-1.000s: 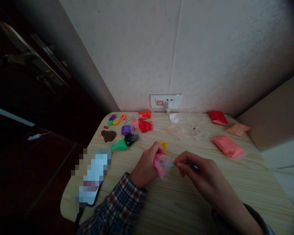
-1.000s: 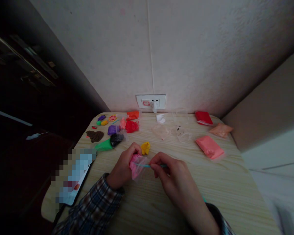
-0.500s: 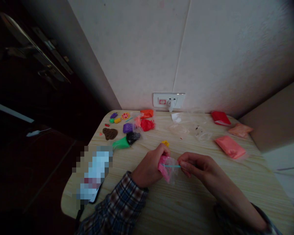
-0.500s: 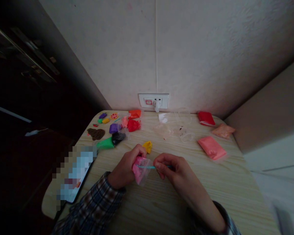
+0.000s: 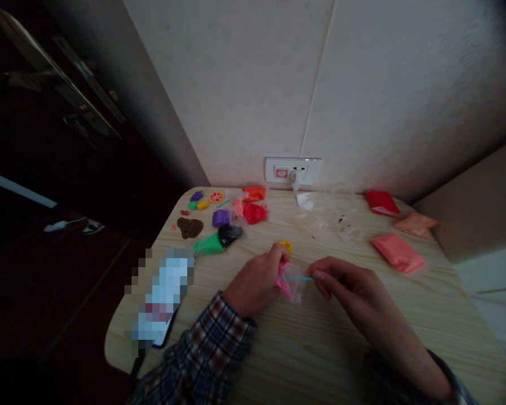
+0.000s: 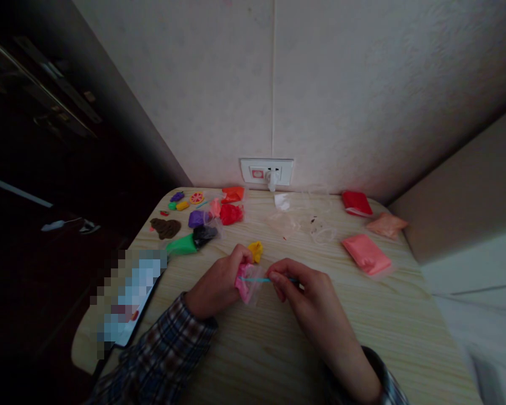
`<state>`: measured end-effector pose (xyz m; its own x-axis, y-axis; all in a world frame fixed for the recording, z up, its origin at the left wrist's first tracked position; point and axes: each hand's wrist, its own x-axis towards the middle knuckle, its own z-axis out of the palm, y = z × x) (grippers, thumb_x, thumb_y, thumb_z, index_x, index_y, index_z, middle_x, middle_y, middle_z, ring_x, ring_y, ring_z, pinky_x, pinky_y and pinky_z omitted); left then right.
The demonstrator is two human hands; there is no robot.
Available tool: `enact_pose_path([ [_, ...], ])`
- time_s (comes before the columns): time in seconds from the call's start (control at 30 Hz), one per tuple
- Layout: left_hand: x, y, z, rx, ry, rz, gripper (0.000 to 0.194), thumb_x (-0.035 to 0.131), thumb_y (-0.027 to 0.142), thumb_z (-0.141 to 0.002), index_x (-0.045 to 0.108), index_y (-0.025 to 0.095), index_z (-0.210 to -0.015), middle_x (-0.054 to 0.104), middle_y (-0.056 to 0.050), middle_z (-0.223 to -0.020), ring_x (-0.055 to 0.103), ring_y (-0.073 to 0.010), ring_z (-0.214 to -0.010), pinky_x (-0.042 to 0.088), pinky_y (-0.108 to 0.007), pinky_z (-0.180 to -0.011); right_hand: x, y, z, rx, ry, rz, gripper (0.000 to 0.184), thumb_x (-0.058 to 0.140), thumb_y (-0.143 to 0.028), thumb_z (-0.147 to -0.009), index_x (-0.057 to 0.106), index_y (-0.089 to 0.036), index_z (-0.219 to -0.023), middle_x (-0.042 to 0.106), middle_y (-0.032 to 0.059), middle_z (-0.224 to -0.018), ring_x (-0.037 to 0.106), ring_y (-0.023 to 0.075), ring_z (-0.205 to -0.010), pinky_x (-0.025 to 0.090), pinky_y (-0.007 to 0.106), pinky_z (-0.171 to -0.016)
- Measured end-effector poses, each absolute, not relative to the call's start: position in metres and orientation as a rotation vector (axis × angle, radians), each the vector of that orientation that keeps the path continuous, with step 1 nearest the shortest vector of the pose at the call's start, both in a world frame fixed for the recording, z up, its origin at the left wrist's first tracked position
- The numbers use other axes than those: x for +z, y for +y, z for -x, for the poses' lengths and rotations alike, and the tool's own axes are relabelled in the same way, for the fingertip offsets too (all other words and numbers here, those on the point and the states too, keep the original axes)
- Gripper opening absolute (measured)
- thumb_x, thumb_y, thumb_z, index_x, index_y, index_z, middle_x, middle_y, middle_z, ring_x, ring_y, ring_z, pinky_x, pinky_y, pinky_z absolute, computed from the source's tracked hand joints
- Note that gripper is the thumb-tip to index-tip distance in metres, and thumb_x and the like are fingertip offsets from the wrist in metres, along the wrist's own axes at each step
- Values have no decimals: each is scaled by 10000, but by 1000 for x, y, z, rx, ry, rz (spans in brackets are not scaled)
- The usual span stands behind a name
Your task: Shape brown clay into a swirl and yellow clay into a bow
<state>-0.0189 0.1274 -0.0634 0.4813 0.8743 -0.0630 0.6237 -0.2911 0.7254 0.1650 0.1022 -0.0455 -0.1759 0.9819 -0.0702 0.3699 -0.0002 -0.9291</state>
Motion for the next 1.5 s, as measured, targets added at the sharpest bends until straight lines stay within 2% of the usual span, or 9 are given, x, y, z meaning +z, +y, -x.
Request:
enact_pose_path([
  [0.27,-60,127,17,514,1194,-1897,221,567,212,-778,373,219,-886,509,42,-738,514,-131,-633,348,-233,-584,-49,102,-163,1178,-1690,1403,232,518,-372,-827,631,-204,-713,521,-26,-545,472,124,-523,356,234,-514],
  [0.6,-56,122,14,801,1039,-1645,273,606,210,-701,356,212,-812,433,68,-672,394,-87,-552,285,-211,-512,-53,104,-161,1648,-1386,1154,358,600,-504,-783,573,-178,-637,439,-45,-524,388,103,-525,295,240,-525],
  [0.93,-56,119,14,881,864,-1478,315,668,260,-712,364,206,-770,405,71,-644,368,-79,-554,278,-206,-500,-58,101,-154,1818,-1230,1061,359,623,-483,-795,565,-164,-640,410,-58,-544,326,83,-540,268,234,-553],
  [1.03,-56,119,13,908,808,-1410,285,640,260,-745,361,207,-768,390,75,-631,346,-72,-533,272,-203,-491,-58,101,-153,1843,-1201,1040,365,628,-487,-791,562,-165,-631,407,-59,-540,326,83,-541,268,232,-552],
  [1.13,-57,119,13,934,792,-1380,257,610,267,-762,361,207,-769,393,70,-642,351,-72,-537,285,-205,-501,-55,102,-153,1804,-1207,1052,370,628,-501,-783,567,-170,-629,404,-58,-531,336,87,-538,274,232,-547],
  [1.3,-57,120,15,938,862,-1458,235,588,213,-708,362,211,-772,397,64,-644,362,-84,-554,286,-211,-510,-49,104,-162,1575,-1299,1208,366,626,-523,-766,583,-180,-646,421,-54,-516,373,92,-510,292,230,-509],
  [1.5,-55,121,18,868,1065,-1672,242,565,151,-658,370,214,-787,435,64,-667,391,-90,-561,289,-213,-528,-36,97,-170,1221,-1579,1380,287,558,-448,-814,629,-199,-691,503,-35,-505,455,104,-466,340,213,-439],
])
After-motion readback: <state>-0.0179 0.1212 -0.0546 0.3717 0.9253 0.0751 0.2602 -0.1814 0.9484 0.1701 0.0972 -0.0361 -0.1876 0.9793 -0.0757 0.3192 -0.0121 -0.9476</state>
